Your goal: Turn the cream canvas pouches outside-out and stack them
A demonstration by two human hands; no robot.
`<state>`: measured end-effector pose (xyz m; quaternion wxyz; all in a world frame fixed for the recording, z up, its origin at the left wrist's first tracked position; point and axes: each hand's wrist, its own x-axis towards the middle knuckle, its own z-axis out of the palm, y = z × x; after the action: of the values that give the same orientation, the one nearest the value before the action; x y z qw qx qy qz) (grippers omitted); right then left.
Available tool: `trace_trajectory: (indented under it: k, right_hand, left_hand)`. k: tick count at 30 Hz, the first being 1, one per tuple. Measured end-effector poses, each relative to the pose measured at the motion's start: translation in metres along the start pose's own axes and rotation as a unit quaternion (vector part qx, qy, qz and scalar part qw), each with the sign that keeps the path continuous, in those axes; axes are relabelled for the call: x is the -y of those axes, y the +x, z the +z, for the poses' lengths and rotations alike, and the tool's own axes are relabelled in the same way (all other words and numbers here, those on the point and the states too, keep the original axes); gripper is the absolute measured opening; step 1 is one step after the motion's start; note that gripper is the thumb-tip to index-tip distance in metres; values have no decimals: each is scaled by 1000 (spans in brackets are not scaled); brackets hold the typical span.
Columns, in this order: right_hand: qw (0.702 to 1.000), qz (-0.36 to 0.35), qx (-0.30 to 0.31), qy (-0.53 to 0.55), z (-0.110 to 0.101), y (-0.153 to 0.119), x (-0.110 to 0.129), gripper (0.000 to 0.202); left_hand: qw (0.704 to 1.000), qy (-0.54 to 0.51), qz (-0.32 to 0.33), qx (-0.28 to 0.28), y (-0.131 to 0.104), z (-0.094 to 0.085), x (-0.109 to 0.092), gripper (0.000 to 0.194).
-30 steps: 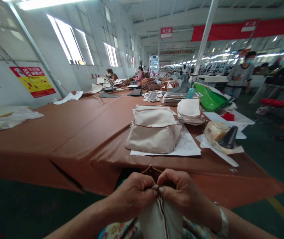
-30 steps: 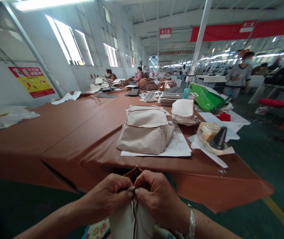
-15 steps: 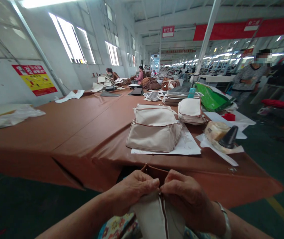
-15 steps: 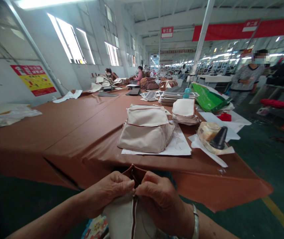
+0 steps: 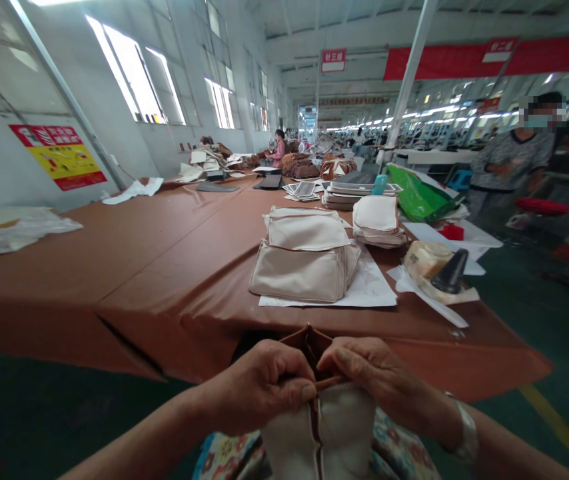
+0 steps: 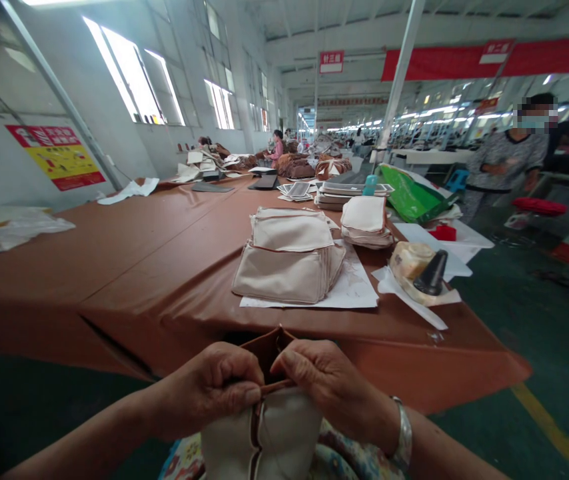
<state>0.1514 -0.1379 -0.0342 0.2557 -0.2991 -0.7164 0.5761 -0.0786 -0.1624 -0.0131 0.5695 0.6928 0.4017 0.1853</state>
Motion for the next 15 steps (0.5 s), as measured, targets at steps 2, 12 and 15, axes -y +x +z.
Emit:
trace_trajectory:
  k: [2,12,15]
  right_hand:
    - [999,8,48,-7,-2,6,5,44]
    - [996,-72,48,10,2,14,-15,47]
    - [997,-56,23,47,-10,12,-21,45]
  left_hand:
    - [999,33,24,-3,0,0,-4,39]
    - [989,-140,28,-32,4,9,10,45]
    - [993,-121,2,7,2,-14,16,51]
